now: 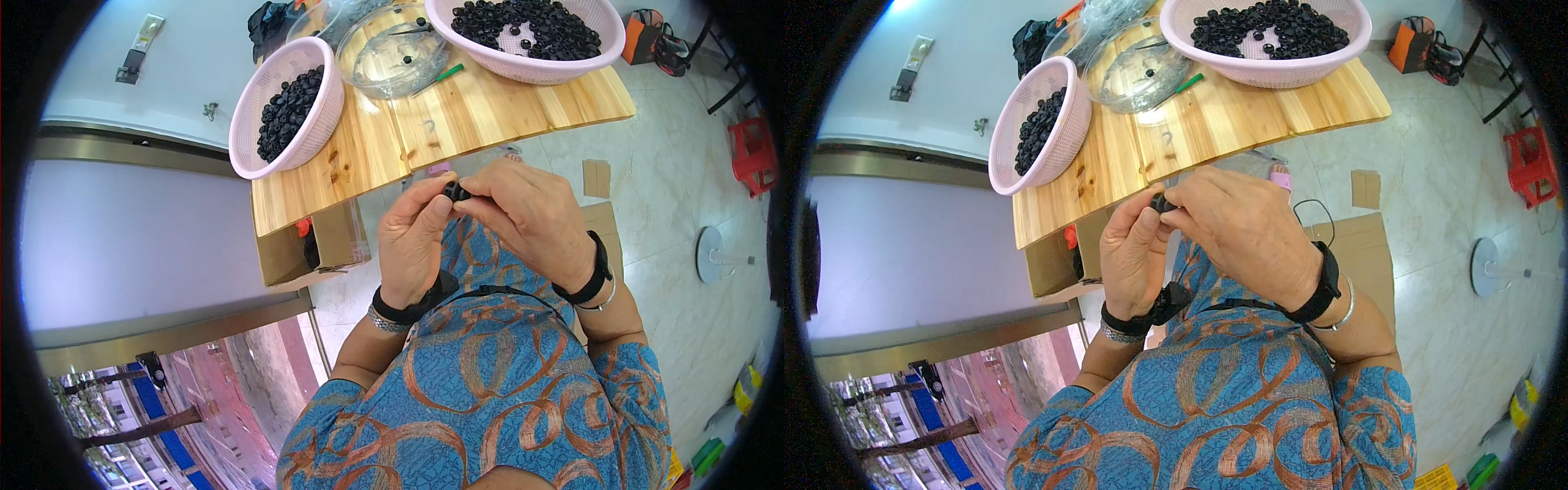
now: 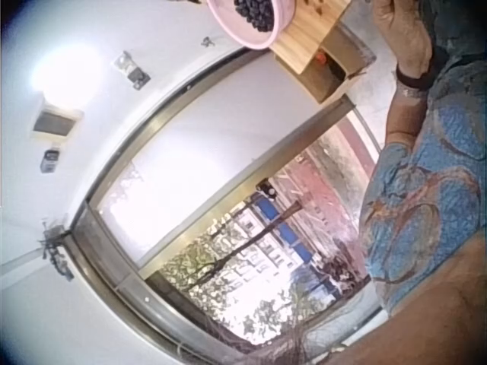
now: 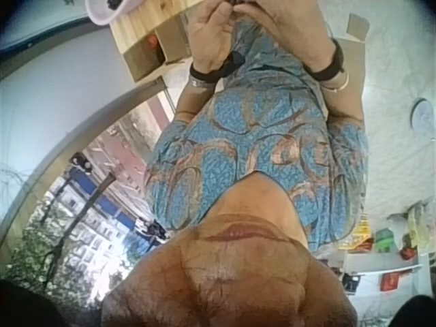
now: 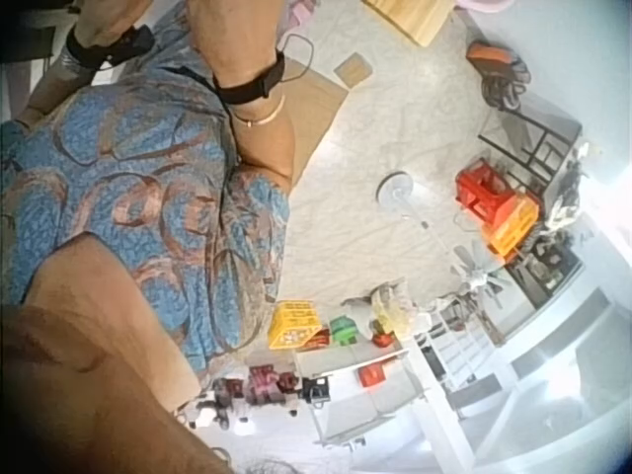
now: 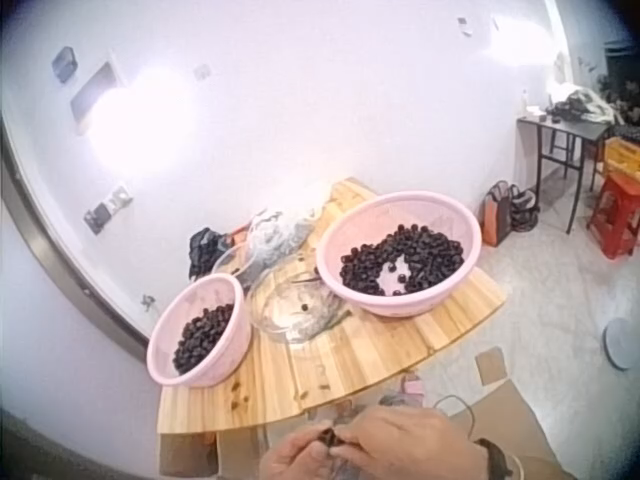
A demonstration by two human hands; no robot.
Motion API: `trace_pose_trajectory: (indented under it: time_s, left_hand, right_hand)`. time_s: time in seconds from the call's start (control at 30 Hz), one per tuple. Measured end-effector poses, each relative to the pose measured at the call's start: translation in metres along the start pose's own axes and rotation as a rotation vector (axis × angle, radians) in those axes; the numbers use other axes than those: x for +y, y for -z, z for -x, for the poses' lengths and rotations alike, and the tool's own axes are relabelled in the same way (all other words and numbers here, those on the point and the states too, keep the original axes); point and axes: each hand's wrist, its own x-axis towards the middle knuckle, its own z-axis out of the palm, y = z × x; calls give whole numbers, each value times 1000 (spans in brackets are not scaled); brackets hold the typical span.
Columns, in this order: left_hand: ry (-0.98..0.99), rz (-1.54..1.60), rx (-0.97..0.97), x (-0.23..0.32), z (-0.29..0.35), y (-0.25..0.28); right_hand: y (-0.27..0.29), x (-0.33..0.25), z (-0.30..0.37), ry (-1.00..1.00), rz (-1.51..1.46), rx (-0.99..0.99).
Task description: Assembling small black plastic components by hand for shoe manufacturing.
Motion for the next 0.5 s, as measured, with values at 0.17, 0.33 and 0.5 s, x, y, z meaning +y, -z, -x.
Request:
trace_pose_trajectory:
  time_s: [0.17, 0.33, 0.5]
  left_hand:
    - [4, 27, 11, 2, 1, -3]
    - [-44, -31, -16, 2, 1, -3]
    - [105, 169, -34, 5, 0, -4]
  right_hand:
    - [-1, -2, 0, -25, -88, 51]
    - [0, -4, 2, -136, -230, 47]
    - [-1, -4, 2, -219, -338, 76]
